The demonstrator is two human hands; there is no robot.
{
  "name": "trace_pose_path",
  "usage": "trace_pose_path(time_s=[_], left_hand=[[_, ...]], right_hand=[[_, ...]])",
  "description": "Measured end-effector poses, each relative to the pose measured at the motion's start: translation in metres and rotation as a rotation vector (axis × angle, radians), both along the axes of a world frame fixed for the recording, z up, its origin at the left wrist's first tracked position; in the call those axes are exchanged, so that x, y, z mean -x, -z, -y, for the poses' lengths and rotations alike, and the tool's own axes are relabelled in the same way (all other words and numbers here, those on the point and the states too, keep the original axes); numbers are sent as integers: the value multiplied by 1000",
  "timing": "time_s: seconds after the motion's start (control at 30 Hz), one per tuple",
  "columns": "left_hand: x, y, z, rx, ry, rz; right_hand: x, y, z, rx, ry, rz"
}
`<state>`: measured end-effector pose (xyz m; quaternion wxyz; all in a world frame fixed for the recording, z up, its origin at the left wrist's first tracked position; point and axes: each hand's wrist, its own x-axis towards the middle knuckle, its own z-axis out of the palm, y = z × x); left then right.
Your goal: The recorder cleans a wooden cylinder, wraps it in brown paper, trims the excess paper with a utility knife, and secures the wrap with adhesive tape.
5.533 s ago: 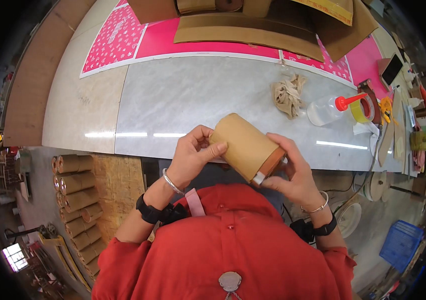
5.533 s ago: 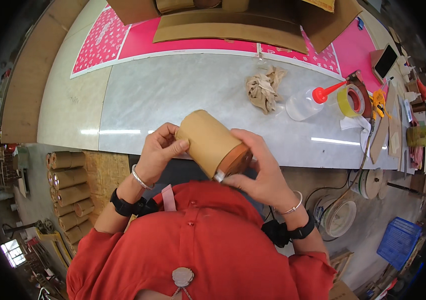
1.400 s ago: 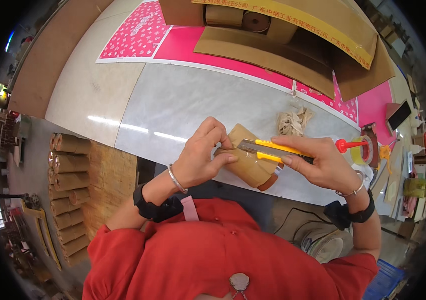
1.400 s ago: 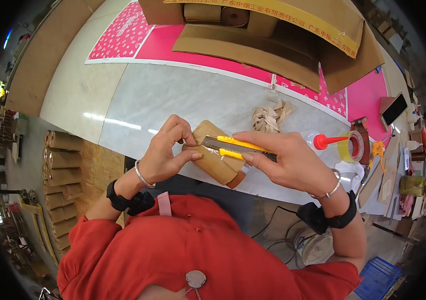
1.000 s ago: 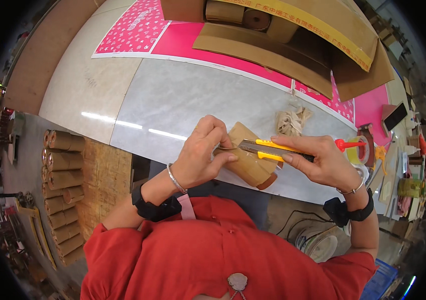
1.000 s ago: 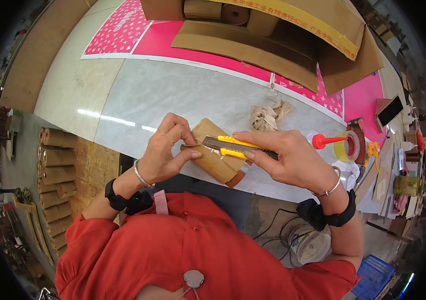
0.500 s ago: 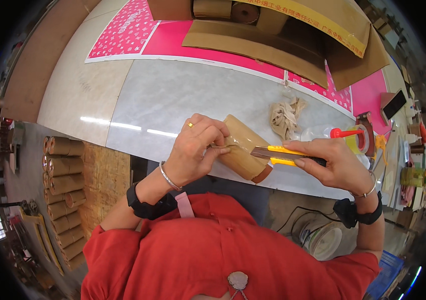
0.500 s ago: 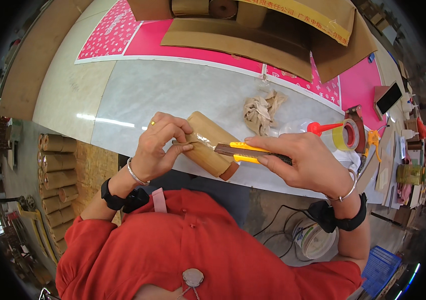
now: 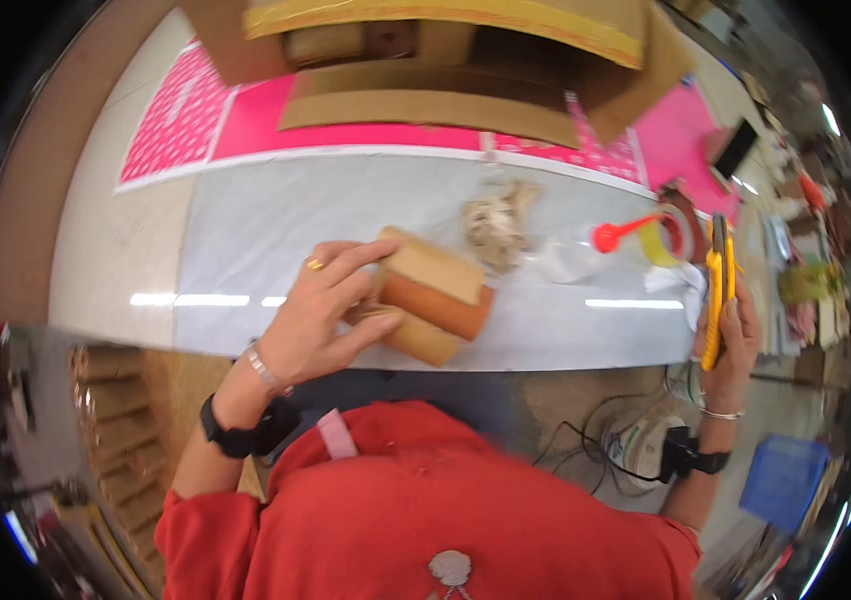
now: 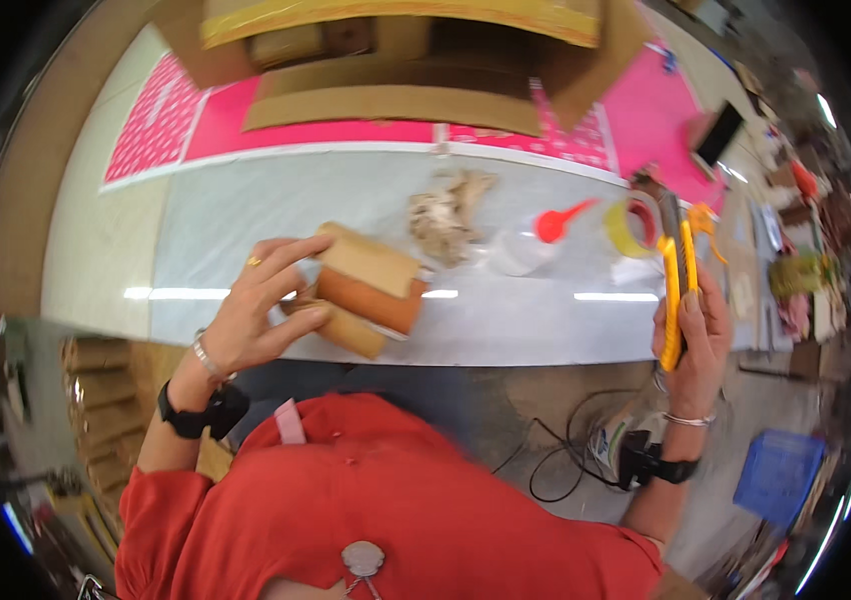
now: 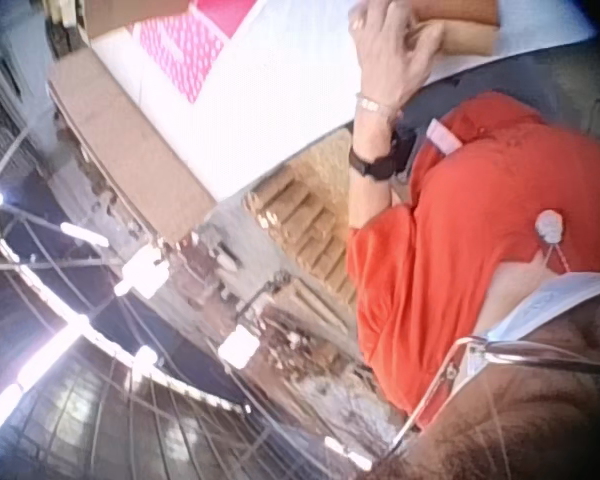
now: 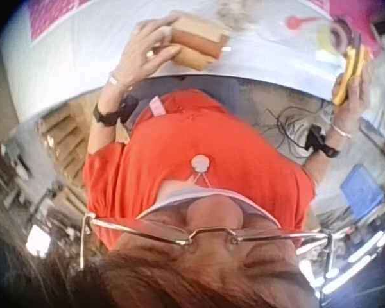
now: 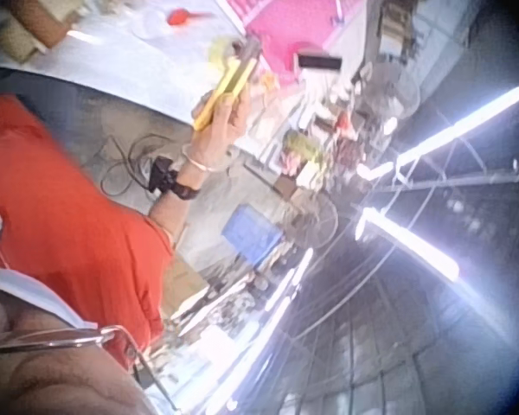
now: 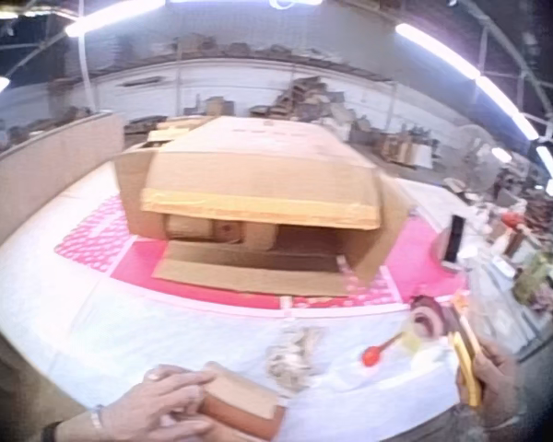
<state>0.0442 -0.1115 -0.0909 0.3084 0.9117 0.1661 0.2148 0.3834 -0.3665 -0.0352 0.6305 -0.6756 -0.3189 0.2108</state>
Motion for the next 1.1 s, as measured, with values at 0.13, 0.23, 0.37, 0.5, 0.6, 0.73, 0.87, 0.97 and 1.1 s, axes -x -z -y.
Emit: trace_pose_path(time_s=[0.13,0.23,0.37,0.5,0.6,0.73,0.87,0.97,1.1], left_hand=[[3,-5,0,145,-82,-61],[0,-2,1,185,-59,-59],[-10,-2,10,143,-39,-17],[-7,1,19,352,-140,-43],[-3,7,18,387,-148,11],[0,11,21,400,-181,4],[-5,22,19,340,-133,50],[-8,27,21,295,-183,77],[-3,40,27,347,-277,196]], right_hand=[[-33,42,27,100,431,-52],[-70,67,44,102,545,-21],[-130,103,64,125,711,100],[-174,128,61,123,751,169],[-207,154,57,225,762,305],[-221,155,57,986,671,857],[-97,72,-3,127,459,636],[33,44,-25,178,94,755],[128,48,-93,14,-443,732]])
